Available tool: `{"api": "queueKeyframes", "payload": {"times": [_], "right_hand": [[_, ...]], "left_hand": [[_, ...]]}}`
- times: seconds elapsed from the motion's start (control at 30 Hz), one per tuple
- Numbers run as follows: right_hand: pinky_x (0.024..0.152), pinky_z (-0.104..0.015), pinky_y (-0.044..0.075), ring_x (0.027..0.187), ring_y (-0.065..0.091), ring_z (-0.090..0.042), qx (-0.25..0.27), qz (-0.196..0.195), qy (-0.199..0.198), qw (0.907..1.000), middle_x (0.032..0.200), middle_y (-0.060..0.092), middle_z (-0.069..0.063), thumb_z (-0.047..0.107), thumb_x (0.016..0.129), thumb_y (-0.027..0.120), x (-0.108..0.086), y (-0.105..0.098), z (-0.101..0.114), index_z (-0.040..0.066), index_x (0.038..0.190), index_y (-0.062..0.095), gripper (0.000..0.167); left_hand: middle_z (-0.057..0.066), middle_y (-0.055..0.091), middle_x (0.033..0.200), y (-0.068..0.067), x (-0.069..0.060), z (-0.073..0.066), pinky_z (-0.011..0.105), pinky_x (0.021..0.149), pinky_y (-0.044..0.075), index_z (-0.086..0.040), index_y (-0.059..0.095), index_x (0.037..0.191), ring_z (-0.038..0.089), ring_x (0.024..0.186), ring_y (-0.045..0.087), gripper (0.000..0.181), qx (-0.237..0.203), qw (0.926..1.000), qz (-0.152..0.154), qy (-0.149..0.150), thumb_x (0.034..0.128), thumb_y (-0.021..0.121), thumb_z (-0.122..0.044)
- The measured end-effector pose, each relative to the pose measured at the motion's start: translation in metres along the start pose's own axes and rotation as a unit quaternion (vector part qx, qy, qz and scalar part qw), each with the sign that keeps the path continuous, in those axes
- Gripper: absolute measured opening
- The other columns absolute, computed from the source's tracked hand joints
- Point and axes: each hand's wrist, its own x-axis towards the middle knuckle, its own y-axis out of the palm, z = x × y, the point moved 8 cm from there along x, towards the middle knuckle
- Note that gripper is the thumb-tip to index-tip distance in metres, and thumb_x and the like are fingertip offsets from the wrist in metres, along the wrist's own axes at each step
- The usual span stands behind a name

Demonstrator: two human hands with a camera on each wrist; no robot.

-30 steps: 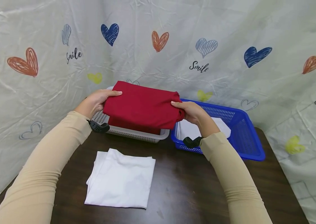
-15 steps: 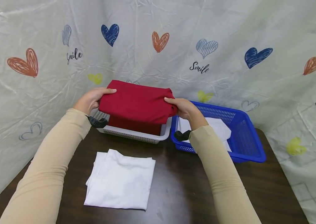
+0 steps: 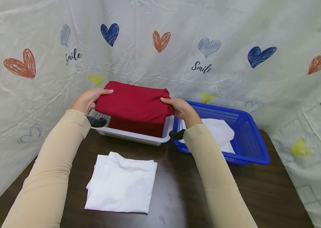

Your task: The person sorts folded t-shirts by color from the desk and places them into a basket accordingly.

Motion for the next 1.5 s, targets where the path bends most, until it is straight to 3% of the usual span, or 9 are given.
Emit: {"api": "queueKeyframes", "payload": {"times": [0.3,0.47,0.63,0.77,1.0,1.1,1.27,1.4,1.5], "right_hand": [[0.105,-0.035,0.051,0.083,0.067,-0.01,-0.024,-0.036,0.031,0.9986,0.125,0.063,-0.004,0.028,0.094,0.069,0.013,0.008,-0.019,0.005,0.144,0.047,0.059],[0.104,-0.034,0.052,0.083,0.066,-0.011,-0.037,-0.054,0.044,0.9969,0.125,0.063,-0.004,0.028,0.092,0.071,0.02,0.011,-0.03,0.004,0.139,0.053,0.055],[0.104,-0.033,0.052,0.085,0.065,-0.012,-0.034,-0.073,0.048,0.9956,0.128,0.062,-0.006,0.025,0.093,0.071,0.025,0.01,-0.037,0.003,0.137,0.055,0.051],[0.106,-0.033,0.05,0.096,0.063,-0.015,-0.043,-0.088,0.053,0.9938,0.138,0.058,-0.008,0.024,0.094,0.07,0.027,0.009,-0.041,0.003,0.138,0.053,0.052],[0.11,-0.036,0.048,0.125,0.059,-0.025,-0.037,-0.098,0.055,0.993,0.143,0.055,-0.011,0.021,0.095,0.068,0.026,0.011,-0.045,0.001,0.14,0.051,0.052],[0.109,-0.037,0.049,0.116,0.063,-0.024,-0.04,-0.095,0.054,0.9932,0.142,0.056,-0.012,0.019,0.095,0.066,0.027,0.014,-0.045,0.0,0.139,0.052,0.049],[0.104,-0.033,0.053,0.08,0.061,-0.013,-0.082,-0.108,0.053,0.9894,0.136,0.061,-0.012,0.02,0.096,0.066,0.028,0.014,-0.046,-0.001,0.134,0.056,0.044],[0.106,-0.036,0.051,0.102,0.067,-0.021,-0.078,-0.109,0.049,0.9898,0.138,0.058,-0.014,0.016,0.096,0.065,0.027,0.015,-0.045,-0.003,0.135,0.053,0.045],[0.108,-0.039,0.049,0.124,0.06,-0.028,-0.07,-0.109,0.046,0.9905,0.14,0.056,-0.015,0.014,0.096,0.065,0.026,0.015,-0.044,-0.004,0.136,0.052,0.046]], "left_hand": [[-0.01,0.065,0.075,-0.01,0.011,0.023,0.027,0.065,0.062,-0.012,0.036,0.152,0.01,0.066,0.069,0.072,0.048,0.9984,-0.024,-0.018,0.0931,0.067,-0.04],[-0.009,0.064,0.079,-0.014,0.015,0.031,0.027,0.065,0.061,-0.012,0.034,0.152,0.01,0.066,0.068,0.072,0.059,0.9974,-0.033,-0.023,0.094,0.066,-0.04],[-0.003,0.058,0.103,-0.015,0.016,0.039,0.028,0.068,0.061,-0.012,0.033,0.153,0.01,0.072,0.067,0.076,0.077,0.9954,-0.049,-0.031,0.0921,0.068,-0.043],[0.001,0.054,0.112,-0.014,0.017,0.042,0.028,0.07,0.062,-0.009,0.034,0.151,0.011,0.073,0.066,0.076,0.095,0.9932,-0.061,-0.028,0.0918,0.068,-0.043],[0.001,0.058,0.105,-0.015,0.024,0.047,0.029,0.069,0.062,-0.006,0.039,0.145,0.01,0.069,0.068,0.072,0.097,0.9921,-0.077,-0.019,0.0904,0.07,-0.041],[0.001,0.057,0.106,-0.017,0.027,0.052,0.028,0.069,0.061,-0.007,0.04,0.143,0.01,0.071,0.066,0.071,0.104,0.9907,-0.084,-0.025,0.0896,0.071,-0.042],[0.001,0.055,0.11,-0.018,0.03,0.061,0.027,0.07,0.06,-0.012,0.043,0.146,0.01,0.077,0.064,0.068,0.116,0.9889,-0.087,-0.03,0.0903,0.07,-0.042],[-0.001,0.057,0.107,-0.017,0.033,0.064,0.024,0.068,0.058,-0.014,0.044,0.149,0.008,0.074,0.063,0.07,0.128,0.9871,-0.093,-0.021,0.0907,0.069,-0.041],[-0.002,0.058,0.102,-0.015,0.034,0.064,0.024,0.068,0.058,-0.012,0.045,0.149,0.007,0.071,0.063,0.069,0.135,0.9865,-0.091,-0.014,0.091,0.07,-0.04]]}}
